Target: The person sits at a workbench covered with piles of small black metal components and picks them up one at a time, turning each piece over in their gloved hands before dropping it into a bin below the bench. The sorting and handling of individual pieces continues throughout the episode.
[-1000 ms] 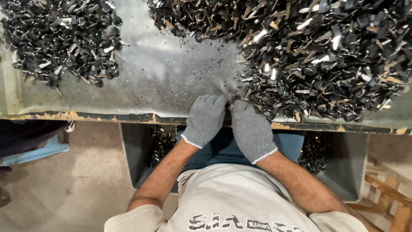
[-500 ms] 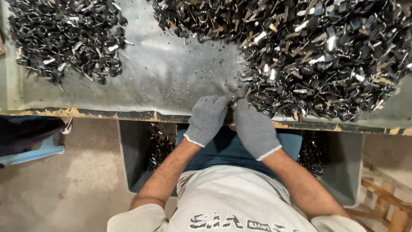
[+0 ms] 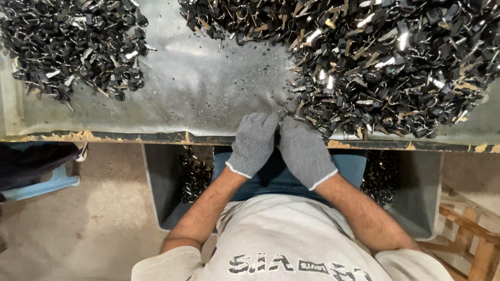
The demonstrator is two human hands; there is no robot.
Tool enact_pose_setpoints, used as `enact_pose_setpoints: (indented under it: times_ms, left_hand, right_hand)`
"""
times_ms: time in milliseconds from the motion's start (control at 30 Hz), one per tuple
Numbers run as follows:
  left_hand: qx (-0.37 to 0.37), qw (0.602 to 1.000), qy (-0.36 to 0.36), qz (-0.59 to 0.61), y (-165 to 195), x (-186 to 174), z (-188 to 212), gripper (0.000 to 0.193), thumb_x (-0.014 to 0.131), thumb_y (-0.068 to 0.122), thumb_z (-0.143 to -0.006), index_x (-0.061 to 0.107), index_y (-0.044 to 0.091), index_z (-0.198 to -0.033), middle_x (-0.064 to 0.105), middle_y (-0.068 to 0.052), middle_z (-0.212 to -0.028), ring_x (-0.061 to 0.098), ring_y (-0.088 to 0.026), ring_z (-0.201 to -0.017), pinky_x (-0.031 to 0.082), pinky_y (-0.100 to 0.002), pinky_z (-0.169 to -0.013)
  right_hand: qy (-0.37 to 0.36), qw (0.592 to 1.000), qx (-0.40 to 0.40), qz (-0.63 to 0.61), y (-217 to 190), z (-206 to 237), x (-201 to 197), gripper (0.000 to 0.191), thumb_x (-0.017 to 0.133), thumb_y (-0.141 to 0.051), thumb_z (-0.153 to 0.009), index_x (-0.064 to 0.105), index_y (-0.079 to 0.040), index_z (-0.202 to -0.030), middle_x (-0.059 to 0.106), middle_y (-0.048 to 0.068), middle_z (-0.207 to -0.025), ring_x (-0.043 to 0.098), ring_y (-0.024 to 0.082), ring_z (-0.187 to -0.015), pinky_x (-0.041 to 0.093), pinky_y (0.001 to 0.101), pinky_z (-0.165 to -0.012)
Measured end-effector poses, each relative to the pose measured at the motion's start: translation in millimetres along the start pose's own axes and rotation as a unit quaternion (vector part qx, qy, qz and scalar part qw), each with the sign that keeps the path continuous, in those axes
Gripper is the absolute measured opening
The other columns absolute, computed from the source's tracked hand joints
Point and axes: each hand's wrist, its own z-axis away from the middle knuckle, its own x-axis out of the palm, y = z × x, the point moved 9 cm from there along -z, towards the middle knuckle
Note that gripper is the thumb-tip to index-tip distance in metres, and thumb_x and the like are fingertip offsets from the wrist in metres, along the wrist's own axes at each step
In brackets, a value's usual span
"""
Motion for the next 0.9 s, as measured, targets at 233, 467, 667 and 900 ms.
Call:
enact_pose_setpoints:
  times_ms: [233,467,667,900]
  left_hand:
    - [-0.055,0.998,0.007,-0.005,-5,-15,-5,0.035,0.072,0.013,-0.086,0.065,0.005,-0.119,0.067,-0.011,-0.091,0.066,-0.033,-0.088,0.052,-0.047,-0.078]
    - [-0.103,0.994,-0.030,-0.001,-13,-11,-4,0.015,0.075,0.021,-0.085,0.066,0.012,-0.090,0.066,-0.010,-0.080,0.067,-0.033,-0.077,0.051,-0.047,-0.068]
    - [-0.045,0.999,-0.008,0.008,0,-15,-6,0.014,0.071,0.013,-0.080,0.066,0.010,-0.092,0.066,-0.010,-0.083,0.067,-0.033,-0.080,0.052,-0.048,-0.071]
    - [-0.066,0.998,0.011,0.008,0,-18,-1,0.013,0.072,0.014,-0.083,0.066,0.011,-0.094,0.066,-0.009,-0.082,0.067,-0.032,-0.079,0.052,-0.047,-0.072]
  right_hand:
    - [0.035,0.989,-0.055,-0.130,14,-11,-17,0.025,0.056,-0.018,-0.102,0.058,0.003,-0.115,0.068,0.027,-0.090,0.071,0.039,-0.067,0.056,0.0480,-0.057]
    - [-0.046,0.999,-0.013,-0.009,13,15,3,0.029,0.058,-0.018,-0.099,0.056,0.002,-0.120,0.071,0.020,-0.085,0.074,0.035,-0.073,0.060,0.0426,-0.059]
    - [0.022,0.999,-0.029,0.039,0,2,-11,0.025,0.063,-0.021,-0.094,0.057,0.001,-0.106,0.069,0.019,-0.087,0.073,0.034,-0.070,0.060,0.0426,-0.056]
    - [-0.012,1.000,0.018,0.009,12,-5,-10,0.025,0.060,-0.019,-0.098,0.058,0.002,-0.111,0.069,0.019,-0.080,0.071,0.038,-0.068,0.058,0.0475,-0.055]
